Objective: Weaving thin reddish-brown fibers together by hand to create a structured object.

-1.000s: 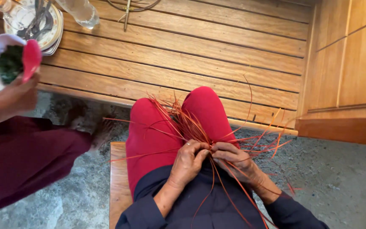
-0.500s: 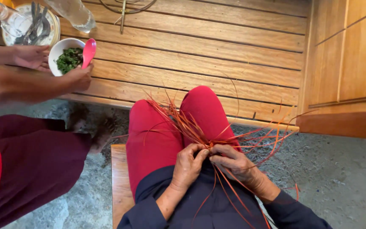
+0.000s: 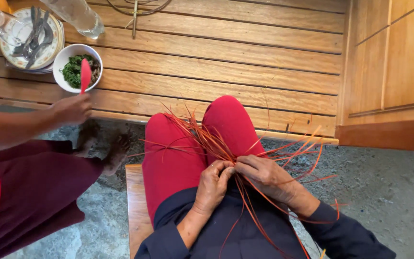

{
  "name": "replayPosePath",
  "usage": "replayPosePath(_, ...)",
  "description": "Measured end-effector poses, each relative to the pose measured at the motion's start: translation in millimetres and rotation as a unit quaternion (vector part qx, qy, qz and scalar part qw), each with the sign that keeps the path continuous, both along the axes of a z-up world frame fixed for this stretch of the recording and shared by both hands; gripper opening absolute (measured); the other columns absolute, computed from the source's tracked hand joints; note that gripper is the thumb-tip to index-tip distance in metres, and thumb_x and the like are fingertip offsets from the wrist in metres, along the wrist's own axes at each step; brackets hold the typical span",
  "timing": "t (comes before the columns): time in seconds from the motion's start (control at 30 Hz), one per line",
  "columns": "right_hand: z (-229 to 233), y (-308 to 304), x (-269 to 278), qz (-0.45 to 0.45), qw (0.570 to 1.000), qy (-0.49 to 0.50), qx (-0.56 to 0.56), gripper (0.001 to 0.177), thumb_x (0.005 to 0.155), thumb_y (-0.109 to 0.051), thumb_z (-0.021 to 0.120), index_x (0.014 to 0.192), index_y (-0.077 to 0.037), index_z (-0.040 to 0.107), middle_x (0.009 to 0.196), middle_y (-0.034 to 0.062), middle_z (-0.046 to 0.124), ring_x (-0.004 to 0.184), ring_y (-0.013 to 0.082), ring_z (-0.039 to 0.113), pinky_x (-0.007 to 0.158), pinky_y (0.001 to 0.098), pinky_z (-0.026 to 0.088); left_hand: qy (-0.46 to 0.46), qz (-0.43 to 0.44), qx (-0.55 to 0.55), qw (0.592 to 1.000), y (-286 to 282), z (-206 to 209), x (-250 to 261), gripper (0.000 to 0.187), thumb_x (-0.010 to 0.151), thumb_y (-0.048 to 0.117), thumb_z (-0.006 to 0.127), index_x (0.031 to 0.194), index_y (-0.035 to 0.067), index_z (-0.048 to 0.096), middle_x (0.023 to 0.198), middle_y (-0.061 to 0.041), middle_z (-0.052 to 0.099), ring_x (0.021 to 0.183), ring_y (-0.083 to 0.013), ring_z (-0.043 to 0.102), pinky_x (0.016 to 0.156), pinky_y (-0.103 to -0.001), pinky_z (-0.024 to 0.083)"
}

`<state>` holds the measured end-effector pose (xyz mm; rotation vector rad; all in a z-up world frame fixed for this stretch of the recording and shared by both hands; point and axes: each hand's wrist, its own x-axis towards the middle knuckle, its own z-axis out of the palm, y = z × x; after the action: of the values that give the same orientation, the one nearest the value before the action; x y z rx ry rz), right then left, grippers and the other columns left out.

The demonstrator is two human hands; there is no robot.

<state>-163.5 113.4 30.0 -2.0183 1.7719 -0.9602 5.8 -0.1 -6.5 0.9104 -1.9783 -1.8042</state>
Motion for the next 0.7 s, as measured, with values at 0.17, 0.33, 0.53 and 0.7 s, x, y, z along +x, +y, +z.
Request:
replayPosePath(0.17,-15.5,-7.6,6.5,-0.027,0.999,0.001,0.038,0.025,0.097,-0.009,0.055,0.119,-0.002,0.064,0.100,0.0162,0.066,0.085,0.0360,0.071,0.069,0.0423,0.060,-0.004,-0.038,-0.144,0.989,2.5,-8.3,-0.3,0.010,0.092,0.007,0.070,0.101,0.006,0.072,0.092,-0.013,0.073,0.090,-0.0352,0.073,0.080,-0.043,0.060)
replayPosePath(0.33,-12.9,-12.4,8.0,-0.134,0.973,-0.164,0.094,0.027,0.097,-0.020,0.068,0.120,-0.005,0.067,0.095,0.0154,0.074,0.088,0.0363,0.075,0.072,0.0413,0.062,-0.015,-0.026,-0.196,0.980,0.1,4.9,2.4,0.008,0.090,0.010,0.070,0.098,0.011,0.072,0.090,-0.006,0.072,0.089,-0.0288,0.074,0.079,-0.038,0.060)
replayPosePath(0.53,0.2,-0.8,9.2,-0.092,0.979,-0.153,0.096,0.014,0.096,-0.019,0.068,0.107,-0.012,0.073,0.103,0.0112,0.072,0.090,0.0351,0.074,0.075,0.0409,0.061,0.014,0.005,-0.143,0.990,-0.9,10.0,0.8,0.006,0.091,0.014,0.075,0.097,0.013,0.076,0.087,-0.004,0.075,0.087,-0.0275,0.076,0.075,-0.036,0.062)
replayPosePath(0.7,-34.1,24.2,24.1,-0.108,0.989,-0.054,-0.083,0.021,0.099,-0.019,0.060,0.103,-0.011,0.079,0.116,0.0106,0.072,0.097,0.0299,0.073,0.079,0.0344,0.061,-0.054,0.068,0.133,0.987,5.6,-3.6,4.2,0.012,0.090,0.021,0.078,0.094,0.010,0.083,0.085,-0.005,0.078,0.084,-0.0117,0.068,0.079,-0.034,0.058)
